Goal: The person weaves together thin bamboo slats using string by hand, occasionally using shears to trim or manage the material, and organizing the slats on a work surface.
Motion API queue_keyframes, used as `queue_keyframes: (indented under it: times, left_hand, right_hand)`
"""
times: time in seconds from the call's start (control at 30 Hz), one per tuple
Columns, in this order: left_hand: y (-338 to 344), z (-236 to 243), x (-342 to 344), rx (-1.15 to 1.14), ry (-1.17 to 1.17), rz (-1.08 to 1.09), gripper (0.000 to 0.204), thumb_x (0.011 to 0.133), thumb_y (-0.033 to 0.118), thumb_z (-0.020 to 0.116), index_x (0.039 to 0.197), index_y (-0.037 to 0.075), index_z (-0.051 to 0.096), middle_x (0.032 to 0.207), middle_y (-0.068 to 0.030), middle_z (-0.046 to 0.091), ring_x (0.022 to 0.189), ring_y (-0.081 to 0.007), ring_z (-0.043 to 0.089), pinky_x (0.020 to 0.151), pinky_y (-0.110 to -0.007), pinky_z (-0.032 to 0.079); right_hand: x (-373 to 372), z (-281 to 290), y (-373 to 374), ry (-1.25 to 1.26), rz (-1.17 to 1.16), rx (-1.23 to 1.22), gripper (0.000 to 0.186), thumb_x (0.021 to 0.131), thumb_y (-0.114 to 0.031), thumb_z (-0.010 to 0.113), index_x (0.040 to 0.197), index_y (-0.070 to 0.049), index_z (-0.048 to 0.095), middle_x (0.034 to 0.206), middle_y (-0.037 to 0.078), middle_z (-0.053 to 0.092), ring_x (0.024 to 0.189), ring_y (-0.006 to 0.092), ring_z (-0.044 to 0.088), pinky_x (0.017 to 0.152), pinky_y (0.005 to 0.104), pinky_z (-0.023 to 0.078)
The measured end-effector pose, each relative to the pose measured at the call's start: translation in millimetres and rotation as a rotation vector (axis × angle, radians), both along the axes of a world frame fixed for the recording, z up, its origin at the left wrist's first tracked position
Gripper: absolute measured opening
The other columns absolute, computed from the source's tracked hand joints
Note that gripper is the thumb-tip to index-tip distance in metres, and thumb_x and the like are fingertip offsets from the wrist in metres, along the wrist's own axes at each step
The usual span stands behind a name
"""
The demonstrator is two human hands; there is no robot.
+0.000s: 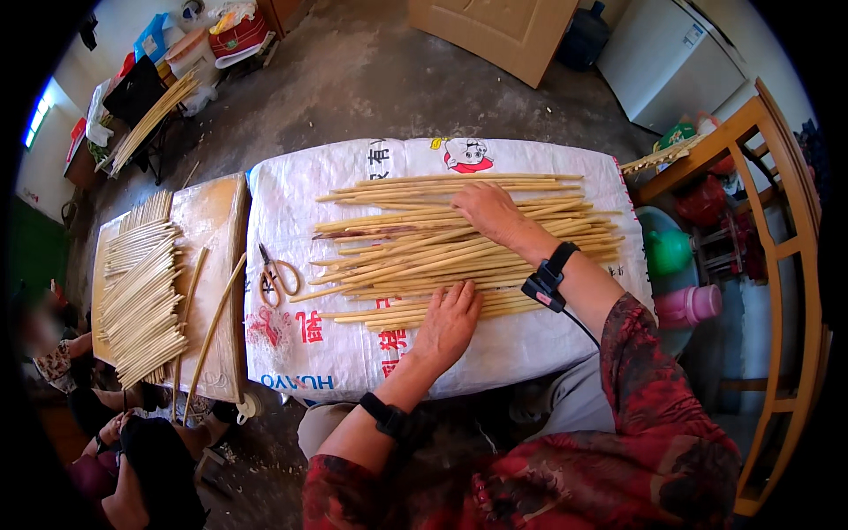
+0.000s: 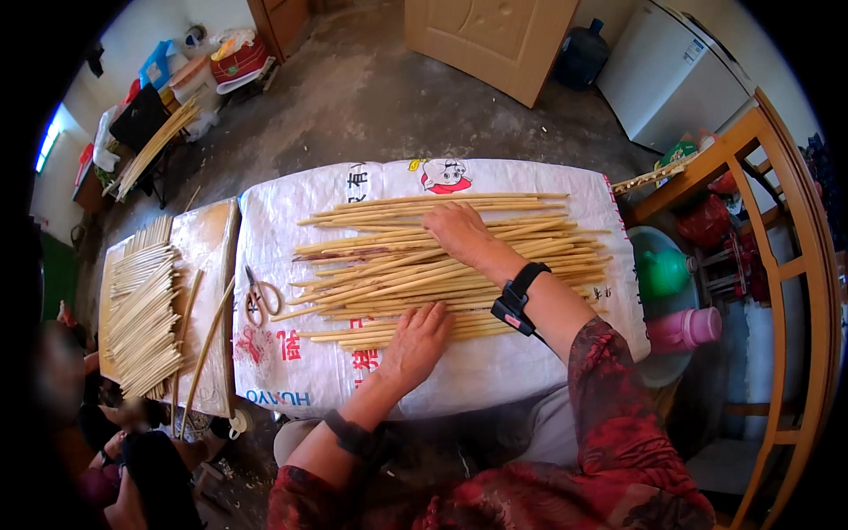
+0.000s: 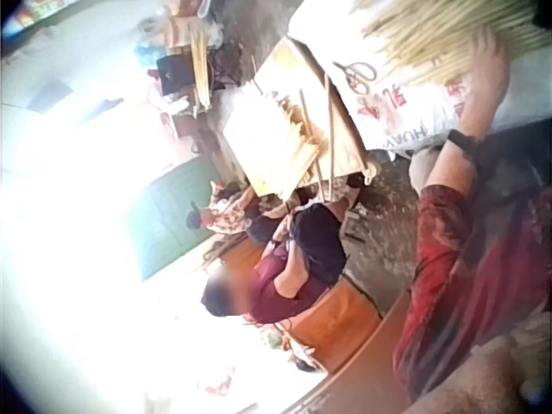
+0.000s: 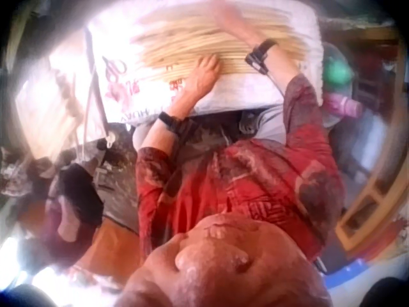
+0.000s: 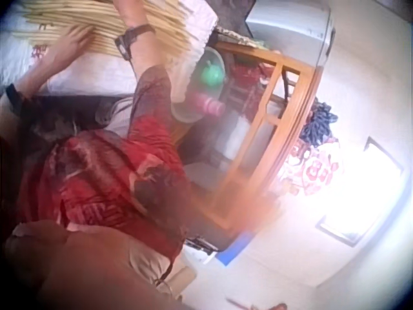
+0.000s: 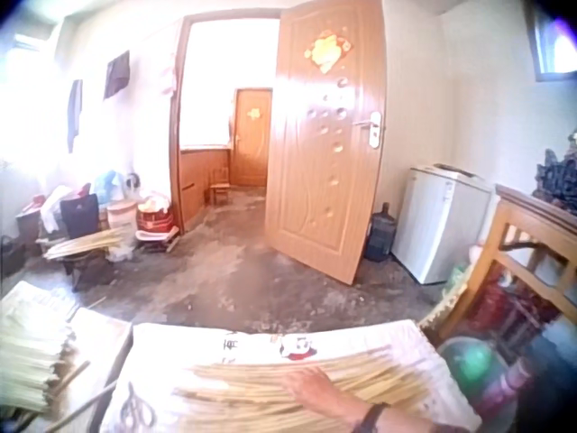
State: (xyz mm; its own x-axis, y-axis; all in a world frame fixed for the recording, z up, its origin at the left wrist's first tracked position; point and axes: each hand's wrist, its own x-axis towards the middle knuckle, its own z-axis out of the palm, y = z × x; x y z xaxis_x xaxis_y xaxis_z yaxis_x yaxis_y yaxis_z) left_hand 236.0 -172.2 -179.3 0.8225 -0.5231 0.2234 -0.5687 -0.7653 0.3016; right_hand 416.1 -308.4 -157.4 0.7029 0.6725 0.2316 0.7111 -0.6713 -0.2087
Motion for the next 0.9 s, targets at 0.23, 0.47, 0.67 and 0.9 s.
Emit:
queue_keyframes:
  times: [0.23, 0.47, 0.67, 0.9]
  left_hand:
    - [1, 11, -6, 0.020, 0.078, 0.007, 0.032, 0.077, 0.009, 0.051, 0.108, 0.001, 0.055, 0.113, -0.0145, 0.052, 0.110, -0.0267, 0.048, 0.094, -0.040, 0.036]
    - [1, 4, -12, 0.015, 0.045, 0.011, 0.037, 0.078, 0.008, 0.048, 0.113, -0.001, 0.051, 0.117, -0.0162, 0.049, 0.113, -0.0289, 0.044, 0.095, -0.045, 0.034]
    - [-1, 1, -13, 0.026, 0.039, 0.022, 0.039, 0.079, 0.008, 0.048, 0.116, -0.001, 0.049, 0.123, -0.0176, 0.046, 0.117, -0.0294, 0.043, 0.099, -0.049, 0.032]
    - [1, 1, -15, 0.051, 0.054, 0.040, 0.040, 0.080, 0.010, 0.047, 0.119, -0.001, 0.048, 0.126, -0.0184, 0.045, 0.119, -0.0293, 0.042, 0.100, -0.050, 0.031]
  right_hand:
    - [-36, -5, -28, -0.019, 0.022, -0.001, 0.016, 0.077, -0.013, 0.059, 0.093, -0.010, 0.060, 0.088, 0.009, 0.056, 0.088, 0.0281, 0.053, 0.079, 0.0378, 0.044]
    - [-40, -7, -33, -0.035, 0.008, 0.001, 0.022, 0.079, -0.010, 0.054, 0.100, -0.011, 0.061, 0.090, 0.009, 0.056, 0.091, 0.0271, 0.054, 0.080, 0.0374, 0.044]
    - [-21, -8, -39, -0.077, -0.166, -0.026, 0.023, 0.079, -0.009, 0.052, 0.101, -0.009, 0.060, 0.089, 0.011, 0.057, 0.089, 0.0290, 0.056, 0.078, 0.0390, 0.045]
    - [-30, 6, -31, -0.017, 0.052, -0.058, 0.020, 0.078, -0.011, 0.058, 0.098, -0.011, 0.060, 0.089, 0.010, 0.055, 0.084, 0.0292, 0.056, 0.071, 0.0396, 0.047]
